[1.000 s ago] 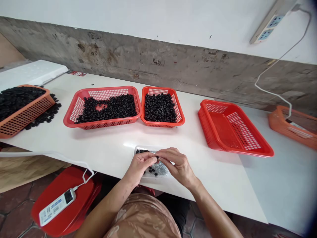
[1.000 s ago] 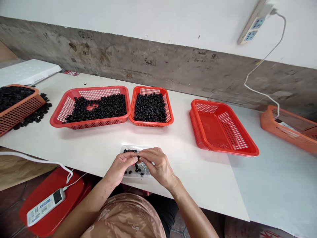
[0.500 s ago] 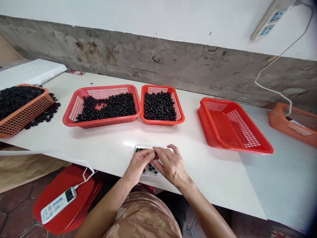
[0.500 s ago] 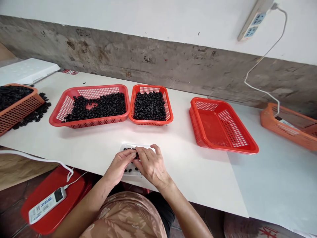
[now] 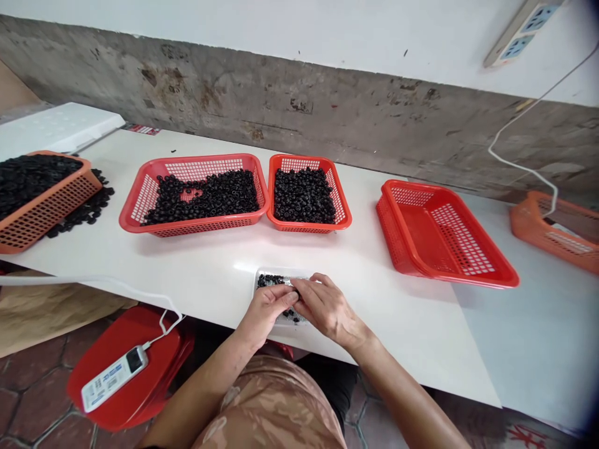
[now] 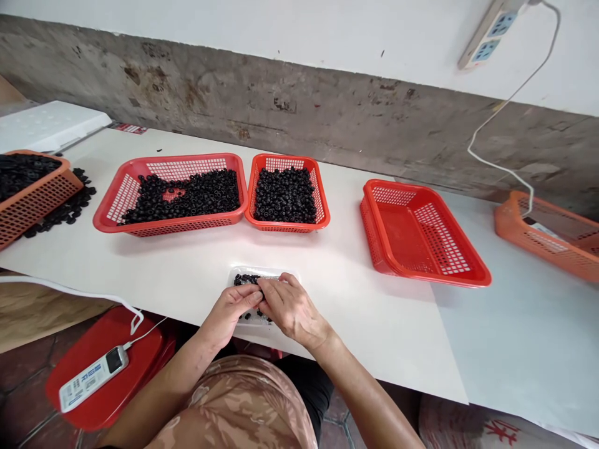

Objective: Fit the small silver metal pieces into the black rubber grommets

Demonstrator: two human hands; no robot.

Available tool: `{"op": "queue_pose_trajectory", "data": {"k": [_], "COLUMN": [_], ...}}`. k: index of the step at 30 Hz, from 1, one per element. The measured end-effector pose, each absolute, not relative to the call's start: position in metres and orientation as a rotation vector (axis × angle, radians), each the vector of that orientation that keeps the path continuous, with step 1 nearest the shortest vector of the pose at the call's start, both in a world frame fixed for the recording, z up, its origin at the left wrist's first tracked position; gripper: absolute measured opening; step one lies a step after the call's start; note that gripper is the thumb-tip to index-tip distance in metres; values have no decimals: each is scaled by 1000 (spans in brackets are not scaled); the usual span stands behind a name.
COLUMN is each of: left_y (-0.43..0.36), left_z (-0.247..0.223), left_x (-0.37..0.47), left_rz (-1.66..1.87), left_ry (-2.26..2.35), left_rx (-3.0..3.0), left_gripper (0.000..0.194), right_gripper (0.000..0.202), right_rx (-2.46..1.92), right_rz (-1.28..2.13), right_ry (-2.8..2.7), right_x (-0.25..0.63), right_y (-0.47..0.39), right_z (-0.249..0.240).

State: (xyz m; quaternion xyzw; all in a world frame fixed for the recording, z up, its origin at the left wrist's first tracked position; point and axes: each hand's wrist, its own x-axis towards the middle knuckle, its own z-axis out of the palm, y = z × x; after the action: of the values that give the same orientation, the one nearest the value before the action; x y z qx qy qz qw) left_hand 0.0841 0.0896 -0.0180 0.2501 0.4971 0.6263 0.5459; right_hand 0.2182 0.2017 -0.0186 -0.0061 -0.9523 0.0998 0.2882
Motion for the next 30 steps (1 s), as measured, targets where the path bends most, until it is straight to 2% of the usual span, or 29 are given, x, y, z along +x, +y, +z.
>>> {"op": "queue_pose_trajectory", "data": {"k": [9, 15, 19, 25, 30], "left_y": [87, 84, 83, 71, 61], "left_z": [-21, -26, -30, -36, -48], "left_x": [86, 82, 78, 72, 60], "left_rz": [1520, 1509, 1582, 1715, 1809], "left_ry": [1198, 1182, 1266, 1540, 1726], "left_rx": [595, 586, 543, 641, 713], "left_gripper": [37, 43, 39, 31, 25], "right_gripper": [28, 21, 29, 29, 35], "right_rx": [113, -14, -49, -25, -93], "right_rz": [138, 368, 421, 406, 241], "right_ry": [-2485, -2468, -2415, -2401, -2325], "right_x": [212, 211, 213, 219, 210], "right_y": [207, 208, 208, 208, 236], "right_z": [-24, -19, -24, -27, -8]}}
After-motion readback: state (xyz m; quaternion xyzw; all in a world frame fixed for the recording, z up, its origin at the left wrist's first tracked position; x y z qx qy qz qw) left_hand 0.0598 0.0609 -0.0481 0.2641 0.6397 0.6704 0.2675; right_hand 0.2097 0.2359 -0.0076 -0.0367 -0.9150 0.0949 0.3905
